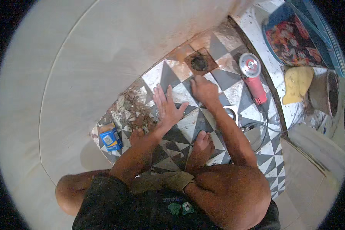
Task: Installing and fitting floor tiles around a floor drain.
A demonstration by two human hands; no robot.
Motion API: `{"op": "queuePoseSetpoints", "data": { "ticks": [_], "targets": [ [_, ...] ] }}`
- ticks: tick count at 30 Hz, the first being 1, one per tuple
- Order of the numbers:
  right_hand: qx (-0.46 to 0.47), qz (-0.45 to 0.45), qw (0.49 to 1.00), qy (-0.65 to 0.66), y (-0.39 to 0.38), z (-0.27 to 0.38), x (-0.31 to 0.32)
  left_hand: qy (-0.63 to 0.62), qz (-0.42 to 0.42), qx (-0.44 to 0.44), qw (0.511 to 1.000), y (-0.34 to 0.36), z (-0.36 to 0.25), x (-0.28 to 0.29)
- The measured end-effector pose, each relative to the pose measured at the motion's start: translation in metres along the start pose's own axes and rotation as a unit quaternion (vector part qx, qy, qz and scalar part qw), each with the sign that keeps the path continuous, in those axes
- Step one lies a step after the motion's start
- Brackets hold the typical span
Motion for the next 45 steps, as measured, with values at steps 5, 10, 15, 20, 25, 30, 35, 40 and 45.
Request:
{"op": "queuePoseSetpoints", "data": {
  "ticks": [5,10,15,20,25,30,35,40,45],
  "targets": [
    [-0.055,-0.057,0.994,0.077,-0.016,-0.031,0.046,-0.122,-0.09,0.028,0.988,0.054,0.031,0.026],
    [-0.101,0.029,0.99,0.091,-0.02,-0.017,0.071,-0.195,0.065,-0.06,0.977,0.1,0.07,0.042],
    [0.034,0.022,0.996,0.076,-0.001,0.025,0.057,0.046,0.231,-0.107,0.966,0.114,0.064,0.039],
    [0.06,0.044,0.997,-0.004,0.01,0.037,0.033,0.108,0.277,-0.116,0.948,0.111,0.056,0.041],
    [0.039,0.097,0.995,-0.002,0.01,0.032,0.027,0.119,0.26,-0.169,0.943,0.105,0.07,0.038],
    [0.023,0.094,0.995,0.029,0.016,0.022,0.024,0.05,0.173,-0.259,0.949,0.098,0.09,0.034],
    [-0.002,0.089,0.993,0.073,0.017,0.016,0.02,0.025,0.172,-0.24,0.955,0.099,0.088,0.033],
    [0.008,0.043,0.99,0.134,-0.001,0.01,0.009,0.029,0.191,-0.228,0.954,0.101,0.083,0.033],
    [0.043,-0.015,0.994,0.096,-0.008,0.022,0.009,0.031,0.214,-0.182,0.959,0.103,0.082,0.034]
  ]
}}
Point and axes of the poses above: each hand's wrist, its own y-axis towards the middle knuckle, its own x-axis out of the back of the hand, z = x × y, the point moved 3 cm from there along y, towards the middle knuckle, and after that the axes turned 15 degrees about -z, right-handed, at the moved point
